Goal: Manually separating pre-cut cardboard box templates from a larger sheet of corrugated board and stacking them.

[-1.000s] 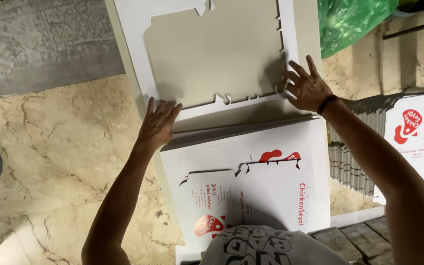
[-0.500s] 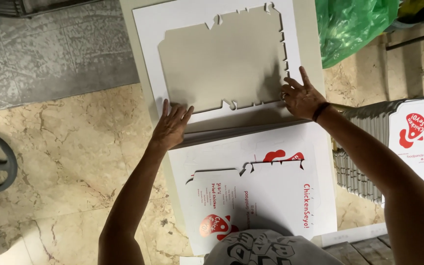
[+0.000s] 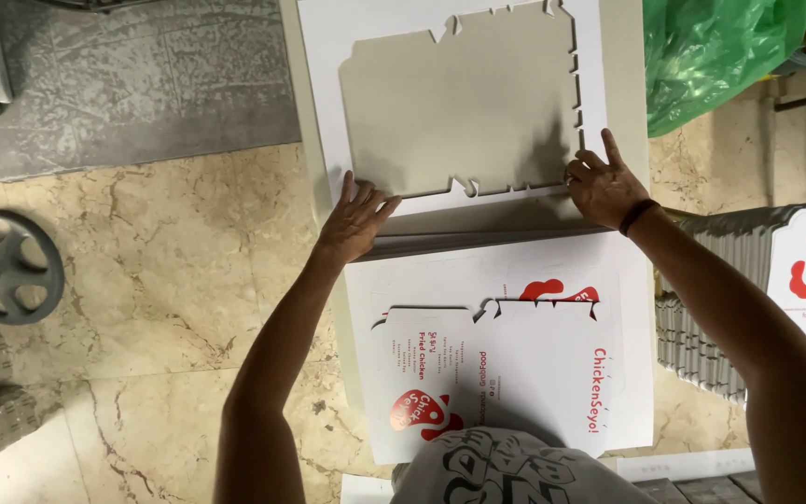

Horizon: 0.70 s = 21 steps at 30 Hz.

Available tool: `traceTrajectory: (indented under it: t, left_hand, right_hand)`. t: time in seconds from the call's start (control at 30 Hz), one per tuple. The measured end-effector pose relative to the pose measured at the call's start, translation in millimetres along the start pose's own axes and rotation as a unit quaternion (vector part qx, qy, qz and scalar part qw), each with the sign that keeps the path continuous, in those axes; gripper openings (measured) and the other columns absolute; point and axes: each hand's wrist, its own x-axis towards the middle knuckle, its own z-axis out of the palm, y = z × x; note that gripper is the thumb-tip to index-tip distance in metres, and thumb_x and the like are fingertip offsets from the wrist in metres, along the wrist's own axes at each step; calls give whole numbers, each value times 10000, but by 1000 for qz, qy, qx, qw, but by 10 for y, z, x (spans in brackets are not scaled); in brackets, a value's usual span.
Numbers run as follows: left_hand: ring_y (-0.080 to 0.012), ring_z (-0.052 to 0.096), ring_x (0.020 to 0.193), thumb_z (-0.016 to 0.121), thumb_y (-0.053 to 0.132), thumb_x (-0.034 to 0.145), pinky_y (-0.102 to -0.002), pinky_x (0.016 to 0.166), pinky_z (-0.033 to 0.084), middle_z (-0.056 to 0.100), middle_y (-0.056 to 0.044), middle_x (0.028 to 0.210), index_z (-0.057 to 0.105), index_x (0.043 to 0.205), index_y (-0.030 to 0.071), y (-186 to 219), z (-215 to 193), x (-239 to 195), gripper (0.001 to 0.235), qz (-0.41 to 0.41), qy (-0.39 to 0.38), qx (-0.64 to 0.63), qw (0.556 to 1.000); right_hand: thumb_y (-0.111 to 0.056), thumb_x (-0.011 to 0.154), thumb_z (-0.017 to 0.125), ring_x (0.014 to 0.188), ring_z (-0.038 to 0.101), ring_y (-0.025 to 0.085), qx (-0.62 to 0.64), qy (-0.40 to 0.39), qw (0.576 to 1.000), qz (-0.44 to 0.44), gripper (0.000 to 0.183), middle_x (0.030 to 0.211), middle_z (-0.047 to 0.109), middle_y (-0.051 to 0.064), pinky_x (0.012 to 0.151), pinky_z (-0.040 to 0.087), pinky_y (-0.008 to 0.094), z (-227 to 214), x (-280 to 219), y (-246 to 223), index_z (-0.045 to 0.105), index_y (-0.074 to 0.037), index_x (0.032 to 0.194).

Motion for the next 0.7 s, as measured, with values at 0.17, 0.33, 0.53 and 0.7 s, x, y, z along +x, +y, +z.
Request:
traceTrajectory:
  t: [0.17,0.33,0.53,0.7]
  left_hand:
    - [-368,480,1391,708,276,940,-643,1129,371,524,-91,1470,408,1592,223,142,-513,-258,720,-236,128,-160,950]
    - [-403,487,1413,581,290,1048,-517,1081,517,458,-225,1539,364,1545,44,1121,-1139,-1119,595,-412,163,-342,829]
    - [-384,447,1421,660,414,922,-540,1092,448,360,-182,1624,296,1587,83,2611,-1145,-1943,828,-595,18,-408,692]
    - [-348,452,1427,635,484,873,-481,1113,437,353,-120,1644,286,1606,137,3013,-1160,-1975,882,-622,-54,-401,670]
  right_hand:
    - [-432,941,732,1346,586,219,206,93,959,171,322,1270,656,-26,1218,439,458,-216,-309,17,758,-207,1170]
    - [-160,1028,789,909,674,337,300,170,887,308,262,1210,724,217,605,571,437,-1213,-1337,-686,731,33,1196]
    - [-276,965,726,961,700,306,491,2,665,562,508,1379,611,159,710,598,410,-2073,-2307,-2094,622,-48,1406]
    - [-100,857,689,1239,545,436,455,93,749,472,648,1452,590,216,915,562,565,-1869,-2649,-2843,543,-27,1484]
